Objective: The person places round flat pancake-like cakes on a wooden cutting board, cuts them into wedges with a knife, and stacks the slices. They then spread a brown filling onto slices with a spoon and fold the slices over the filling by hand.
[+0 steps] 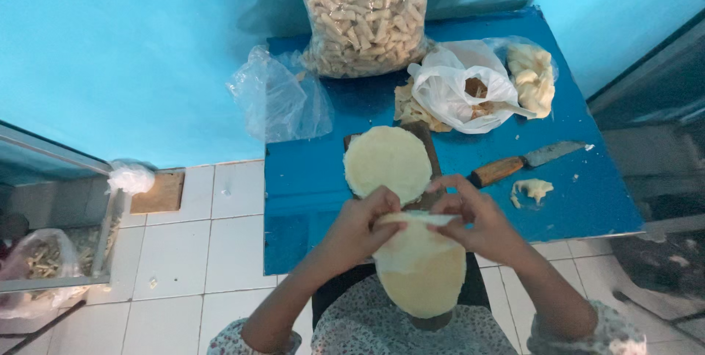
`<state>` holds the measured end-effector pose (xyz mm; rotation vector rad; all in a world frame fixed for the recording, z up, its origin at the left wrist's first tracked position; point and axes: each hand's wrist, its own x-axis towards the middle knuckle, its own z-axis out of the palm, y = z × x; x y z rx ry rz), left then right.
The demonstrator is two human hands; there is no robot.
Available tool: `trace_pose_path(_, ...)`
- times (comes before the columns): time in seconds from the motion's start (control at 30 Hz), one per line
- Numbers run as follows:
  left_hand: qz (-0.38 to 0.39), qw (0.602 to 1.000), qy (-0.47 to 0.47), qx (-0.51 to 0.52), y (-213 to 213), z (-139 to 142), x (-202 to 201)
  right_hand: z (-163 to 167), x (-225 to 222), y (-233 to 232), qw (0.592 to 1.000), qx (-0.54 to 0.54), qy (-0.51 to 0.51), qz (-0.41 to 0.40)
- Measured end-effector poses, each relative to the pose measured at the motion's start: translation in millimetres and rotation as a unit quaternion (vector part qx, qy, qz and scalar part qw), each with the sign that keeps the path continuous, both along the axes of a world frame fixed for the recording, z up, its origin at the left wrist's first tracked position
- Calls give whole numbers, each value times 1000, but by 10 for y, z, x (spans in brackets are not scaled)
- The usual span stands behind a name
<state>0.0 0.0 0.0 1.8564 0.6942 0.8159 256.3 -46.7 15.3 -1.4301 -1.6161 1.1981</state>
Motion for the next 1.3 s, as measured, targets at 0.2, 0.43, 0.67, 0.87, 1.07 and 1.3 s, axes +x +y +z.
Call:
trace_pose_path(0.2, 127, 987, 96, 8, 851, 10, 46, -140, -23, 1000, 999, 36, 15, -1)
trace_pose_path(0.43, 163, 973, 124, 102, 1175, -233, 50, -206, -121, 1172, 982, 149, -101, -51)
trace_pose_path(0.67, 182, 969, 104, 129, 1195, -270, -7, -199, -173, 1220, 979, 194, -41, -41)
trace_pose_path(0.87, 199, 957, 171, 122, 1169, -249, 23, -202, -220, 1247, 973, 201, -90, -69)
trace_pose_path(1.07, 157, 921, 205, 292, 700, -91, 74, -36, -126, 810, 944, 272, -184, -30)
trace_pose_path(1.3, 138, 928, 183, 295, 182, 39, 60, -18, -140, -149, 960, 105, -258, -12)
